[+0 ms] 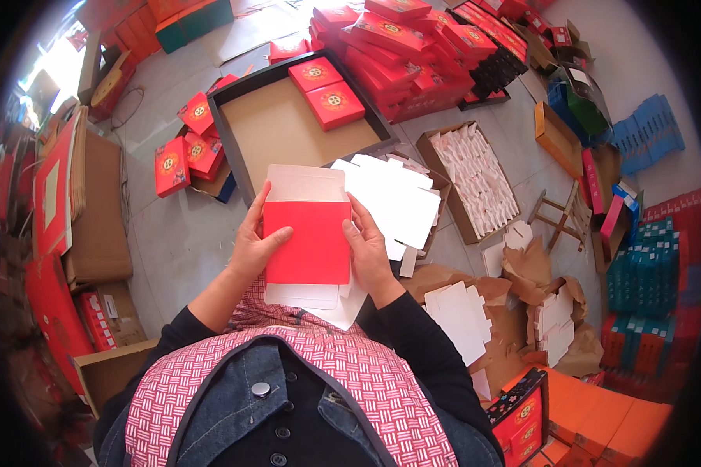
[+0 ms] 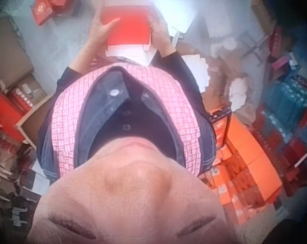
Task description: The person assembles small red boxes by folding white cardboard pieces and inserting them into red covers. The person places the finished boxes into a larger tray.
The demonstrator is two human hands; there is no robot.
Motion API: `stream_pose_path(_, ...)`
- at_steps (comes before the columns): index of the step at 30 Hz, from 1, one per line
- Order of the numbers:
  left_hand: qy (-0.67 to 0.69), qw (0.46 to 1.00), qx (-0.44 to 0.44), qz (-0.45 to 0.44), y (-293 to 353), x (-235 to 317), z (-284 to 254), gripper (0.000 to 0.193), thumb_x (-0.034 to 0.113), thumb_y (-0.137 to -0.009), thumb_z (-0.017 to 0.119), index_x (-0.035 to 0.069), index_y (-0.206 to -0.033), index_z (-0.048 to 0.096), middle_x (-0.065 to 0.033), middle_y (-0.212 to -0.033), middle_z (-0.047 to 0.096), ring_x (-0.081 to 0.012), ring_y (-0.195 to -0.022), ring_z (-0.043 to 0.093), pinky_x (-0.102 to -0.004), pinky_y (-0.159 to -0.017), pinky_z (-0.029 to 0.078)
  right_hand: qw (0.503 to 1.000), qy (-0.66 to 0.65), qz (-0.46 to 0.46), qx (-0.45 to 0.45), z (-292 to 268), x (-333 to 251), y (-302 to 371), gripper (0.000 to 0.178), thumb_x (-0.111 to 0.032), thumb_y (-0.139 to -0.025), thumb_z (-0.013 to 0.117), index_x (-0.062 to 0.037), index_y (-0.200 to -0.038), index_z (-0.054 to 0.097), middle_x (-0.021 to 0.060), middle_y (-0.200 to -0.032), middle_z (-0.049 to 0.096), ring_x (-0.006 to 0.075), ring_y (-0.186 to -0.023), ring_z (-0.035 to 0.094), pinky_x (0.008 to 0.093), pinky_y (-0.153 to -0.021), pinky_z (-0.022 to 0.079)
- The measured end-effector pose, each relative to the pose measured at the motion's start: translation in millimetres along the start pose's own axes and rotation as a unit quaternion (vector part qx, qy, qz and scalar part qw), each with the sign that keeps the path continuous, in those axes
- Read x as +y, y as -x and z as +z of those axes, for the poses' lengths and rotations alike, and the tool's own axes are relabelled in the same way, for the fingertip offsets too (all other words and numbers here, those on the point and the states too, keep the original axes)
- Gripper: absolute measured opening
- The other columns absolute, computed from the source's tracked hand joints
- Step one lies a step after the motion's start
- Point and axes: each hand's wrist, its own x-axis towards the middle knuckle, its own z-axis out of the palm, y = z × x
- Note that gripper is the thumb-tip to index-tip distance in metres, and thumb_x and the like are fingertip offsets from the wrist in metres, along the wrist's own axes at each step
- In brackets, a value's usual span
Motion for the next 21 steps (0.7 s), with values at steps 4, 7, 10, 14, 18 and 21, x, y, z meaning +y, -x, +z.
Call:
stream_pose_path(4, 0.033, 0.999, -0.033, -0.02, 0, -1, -10, 0.063, 0.008, -0.089, 0.063, 0.003, -0.143, 0.031, -0.0107, -0.127, 0.052, -0.0144, -0.114, 0.052, -0.0287, -0.097, 0.042, 0.995, 0.088, 0.043, -0.003, -11, -18, -1, 0.042, -0.019, -0.097, 0.052, -0.0024, -0.136, 0.045, 0.0091, -0.119, 0.059, 0.0126, -0.102, 0.059, 0.0267, -0.083, 0.052)
stream_pose_path(7, 0.023, 0.994, -0.049, -0.092, -2, 7, -12, 0.048, 0.01, -0.092, 0.058, 0.0, -0.136, 0.04, -0.0109, -0.123, 0.053, -0.0125, -0.109, 0.053, -0.0268, -0.094, 0.043, 0.985, 0.162, 0.055, -0.002, -19, -22, -4, 0.037, -0.02, -0.096, 0.054, 0.0002, -0.127, 0.054, 0.007, -0.109, 0.063, 0.012, -0.094, 0.062, 0.0267, -0.078, 0.055)
stream_pose_path(10, 0.016, 0.989, -0.075, -0.126, -11, 12, -20, 0.033, 0.011, -0.095, 0.055, -0.003, -0.125, 0.051, -0.0093, -0.12, 0.055, -0.011, -0.107, 0.053, -0.0264, -0.093, 0.044, 0.986, 0.15, 0.072, -0.022, -32, -21, -7, 0.033, -0.02, -0.094, 0.058, 0.0005, -0.12, 0.06, 0.0055, -0.107, 0.064, 0.0105, -0.094, 0.06, 0.0247, -0.08, 0.052)
stream_pose_path(14, 0.02, 0.993, -0.087, -0.079, -17, 15, -24, 0.025, 0.011, -0.096, 0.052, -0.005, -0.113, 0.059, -0.0066, -0.116, 0.057, -0.0127, -0.106, 0.054, -0.0263, -0.093, 0.044, 0.985, 0.169, -0.004, -0.04, -35, -17, -9, 0.028, -0.014, -0.092, 0.059, 0.0024, -0.113, 0.063, 0.0074, -0.106, 0.064, 0.0129, -0.098, 0.059, 0.0269, -0.088, 0.049)
stream_pose_path(18, -0.027, 0.996, -0.083, -0.03, -17, 19, -20, 0.022, 0.008, -0.094, 0.052, -0.006, -0.107, 0.062, -0.0067, -0.114, 0.058, -0.0144, -0.107, 0.054, -0.0267, -0.094, 0.043, 0.979, 0.185, -0.089, -0.016, -22, -22, -1, 0.02, -0.01, -0.092, 0.056, 0.0023, -0.104, 0.067, 0.0103, -0.108, 0.064, 0.0178, -0.106, 0.058, 0.0305, -0.091, 0.048)
stream_pose_path(21, -0.072, 0.994, -0.076, -0.002, -16, 23, -18, 0.02, 0.005, -0.093, 0.053, -0.006, -0.106, 0.064, -0.0078, -0.114, 0.058, -0.0149, -0.107, 0.055, -0.0268, -0.093, 0.043, 0.961, 0.231, -0.145, -0.033, -23, -24, 0, 0.017, -0.009, -0.094, 0.053, 0.0033, -0.094, 0.065, 0.0135, -0.102, 0.066, 0.0216, -0.102, 0.062, 0.0332, -0.09, 0.049)
